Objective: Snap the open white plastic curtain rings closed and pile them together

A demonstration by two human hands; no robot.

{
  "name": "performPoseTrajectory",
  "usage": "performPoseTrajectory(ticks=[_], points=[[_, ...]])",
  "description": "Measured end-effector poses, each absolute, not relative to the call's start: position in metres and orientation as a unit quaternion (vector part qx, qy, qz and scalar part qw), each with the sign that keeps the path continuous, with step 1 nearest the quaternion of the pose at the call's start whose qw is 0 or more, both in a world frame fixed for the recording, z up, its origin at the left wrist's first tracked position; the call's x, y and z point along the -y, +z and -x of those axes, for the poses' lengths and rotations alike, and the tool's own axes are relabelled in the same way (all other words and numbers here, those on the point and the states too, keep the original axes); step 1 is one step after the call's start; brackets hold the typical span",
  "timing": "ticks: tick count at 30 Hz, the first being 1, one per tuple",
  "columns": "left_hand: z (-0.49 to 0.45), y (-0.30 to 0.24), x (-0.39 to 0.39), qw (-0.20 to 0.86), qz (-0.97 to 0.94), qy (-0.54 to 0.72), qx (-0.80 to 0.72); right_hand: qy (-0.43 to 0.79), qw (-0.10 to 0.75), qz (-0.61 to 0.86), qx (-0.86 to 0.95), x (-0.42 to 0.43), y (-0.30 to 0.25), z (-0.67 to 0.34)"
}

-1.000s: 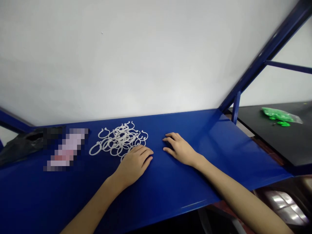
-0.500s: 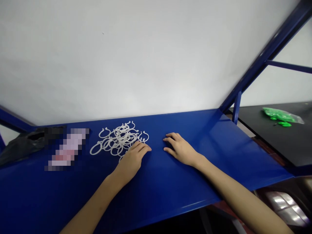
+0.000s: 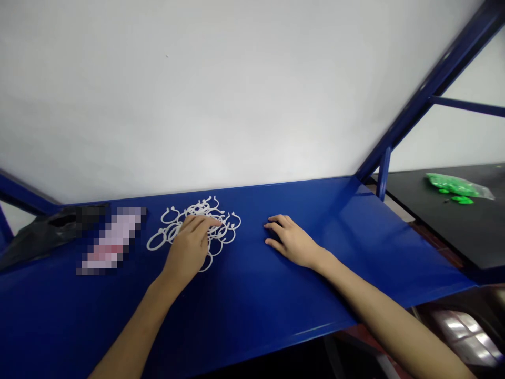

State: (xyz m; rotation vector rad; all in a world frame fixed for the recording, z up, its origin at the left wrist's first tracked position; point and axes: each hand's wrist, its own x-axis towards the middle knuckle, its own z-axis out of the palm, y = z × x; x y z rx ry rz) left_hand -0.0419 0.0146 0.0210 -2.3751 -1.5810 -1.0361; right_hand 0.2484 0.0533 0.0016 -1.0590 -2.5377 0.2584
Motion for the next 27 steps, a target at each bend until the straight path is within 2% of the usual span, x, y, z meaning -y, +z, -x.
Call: performPoseTrajectory(ticks=[12, 17, 23, 27], points=[[0.069, 0.04, 0.002, -0.11, 0.799, -0.119, 0.579, 0.089, 0.183, 0.376, 0.904, -0.053, 0.002, -0.249], [0.067, 0.042, 0.007, -0.124, 0.772, -0.068, 0.62, 0.093, 0.183, 0.377, 0.903, -0.053, 0.003, -0.25], [0.059, 0.039, 0.005, -0.12, 0.762, -0.084, 0.631, 0.093, 0.176, 0.38, 0.903, -0.053, 0.004, -0.249], [0.056, 0.047, 0.003, -0.083, 0.714, -0.184, 0.67, 0.094, 0.18, 0.377, 0.904, -0.053, 0.003, -0.249]])
